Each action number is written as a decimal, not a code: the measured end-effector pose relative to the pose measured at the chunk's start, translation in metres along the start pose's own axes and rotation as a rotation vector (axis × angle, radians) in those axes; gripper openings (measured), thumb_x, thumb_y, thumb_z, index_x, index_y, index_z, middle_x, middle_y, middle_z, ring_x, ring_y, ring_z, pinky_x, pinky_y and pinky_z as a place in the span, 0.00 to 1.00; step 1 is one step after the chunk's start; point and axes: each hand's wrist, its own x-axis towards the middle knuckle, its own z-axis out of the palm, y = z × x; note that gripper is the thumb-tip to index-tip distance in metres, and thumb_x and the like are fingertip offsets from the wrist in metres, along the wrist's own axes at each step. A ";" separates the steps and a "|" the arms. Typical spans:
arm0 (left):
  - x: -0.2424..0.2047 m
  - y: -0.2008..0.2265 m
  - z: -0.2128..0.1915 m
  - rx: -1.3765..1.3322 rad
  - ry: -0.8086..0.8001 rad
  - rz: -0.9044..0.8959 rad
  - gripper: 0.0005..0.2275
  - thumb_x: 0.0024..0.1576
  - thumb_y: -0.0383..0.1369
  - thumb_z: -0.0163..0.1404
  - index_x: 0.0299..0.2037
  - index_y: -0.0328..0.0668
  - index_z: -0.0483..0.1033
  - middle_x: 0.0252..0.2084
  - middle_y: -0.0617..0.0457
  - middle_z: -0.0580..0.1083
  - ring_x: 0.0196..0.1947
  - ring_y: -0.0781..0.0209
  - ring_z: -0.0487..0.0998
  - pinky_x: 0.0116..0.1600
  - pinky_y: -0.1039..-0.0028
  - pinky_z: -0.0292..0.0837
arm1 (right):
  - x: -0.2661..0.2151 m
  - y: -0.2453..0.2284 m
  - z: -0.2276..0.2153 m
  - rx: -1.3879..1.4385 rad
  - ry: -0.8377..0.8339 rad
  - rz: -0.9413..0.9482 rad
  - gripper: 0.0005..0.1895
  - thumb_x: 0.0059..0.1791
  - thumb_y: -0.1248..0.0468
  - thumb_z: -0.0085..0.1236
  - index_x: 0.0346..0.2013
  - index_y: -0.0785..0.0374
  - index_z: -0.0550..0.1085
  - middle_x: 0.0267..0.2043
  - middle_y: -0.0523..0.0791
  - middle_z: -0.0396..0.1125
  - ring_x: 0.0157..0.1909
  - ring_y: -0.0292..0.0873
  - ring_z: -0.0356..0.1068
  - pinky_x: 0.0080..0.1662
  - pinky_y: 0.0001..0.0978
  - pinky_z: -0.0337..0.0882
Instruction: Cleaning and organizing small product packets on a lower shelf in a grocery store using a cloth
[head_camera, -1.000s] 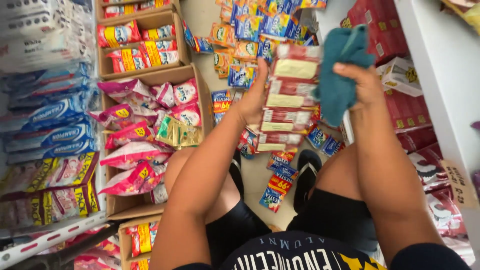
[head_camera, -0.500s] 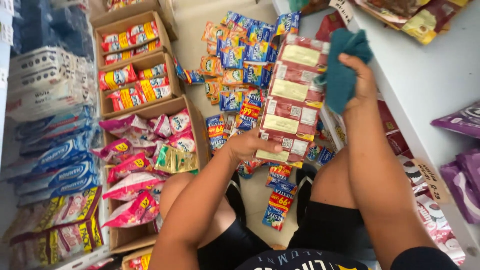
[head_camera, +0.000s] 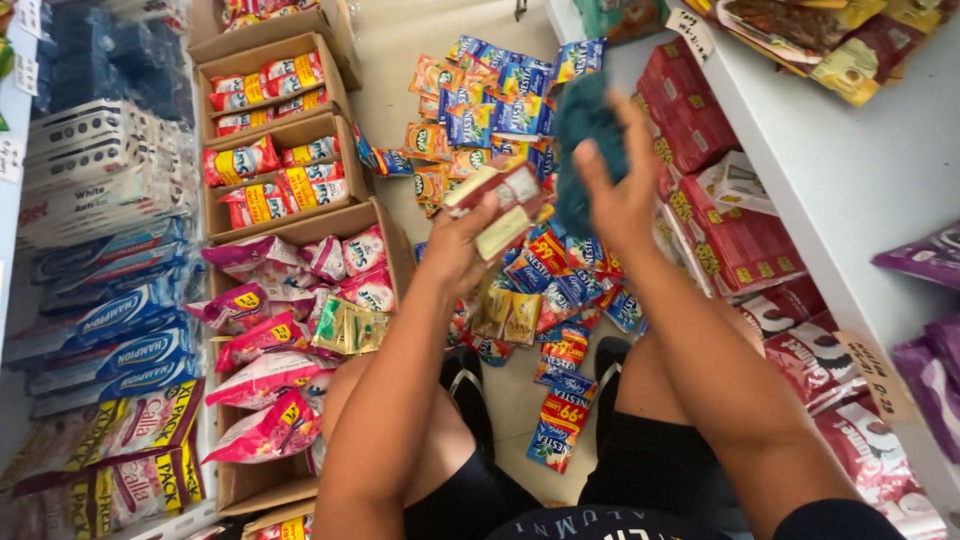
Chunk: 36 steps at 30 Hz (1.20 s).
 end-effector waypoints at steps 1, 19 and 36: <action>0.001 -0.004 0.003 -0.001 0.003 0.001 0.26 0.59 0.25 0.50 0.69 0.38 0.61 0.60 0.32 0.72 0.53 0.36 0.78 0.54 0.60 0.80 | -0.009 -0.012 0.012 0.001 -0.003 0.001 0.35 0.58 0.39 0.45 0.70 0.55 0.55 0.62 0.59 0.62 0.52 0.55 0.74 0.50 0.46 0.82; -0.009 0.009 0.008 -0.164 0.306 0.131 0.37 0.49 0.74 0.36 0.36 0.45 0.77 0.31 0.49 0.78 0.30 0.56 0.80 0.44 0.65 0.79 | -0.063 -0.013 0.096 -0.202 -0.121 -0.299 0.13 0.54 0.57 0.60 0.52 0.55 0.78 0.45 0.46 0.63 0.48 0.55 0.69 0.52 0.45 0.70; -0.009 0.003 0.003 -0.213 0.356 0.065 0.34 0.44 0.73 0.45 0.29 0.47 0.78 0.22 0.59 0.74 0.19 0.66 0.76 0.27 0.82 0.75 | -0.075 -0.006 0.095 -0.211 -0.072 -0.342 0.12 0.54 0.55 0.57 0.49 0.54 0.78 0.37 0.45 0.59 0.34 0.48 0.65 0.37 0.41 0.68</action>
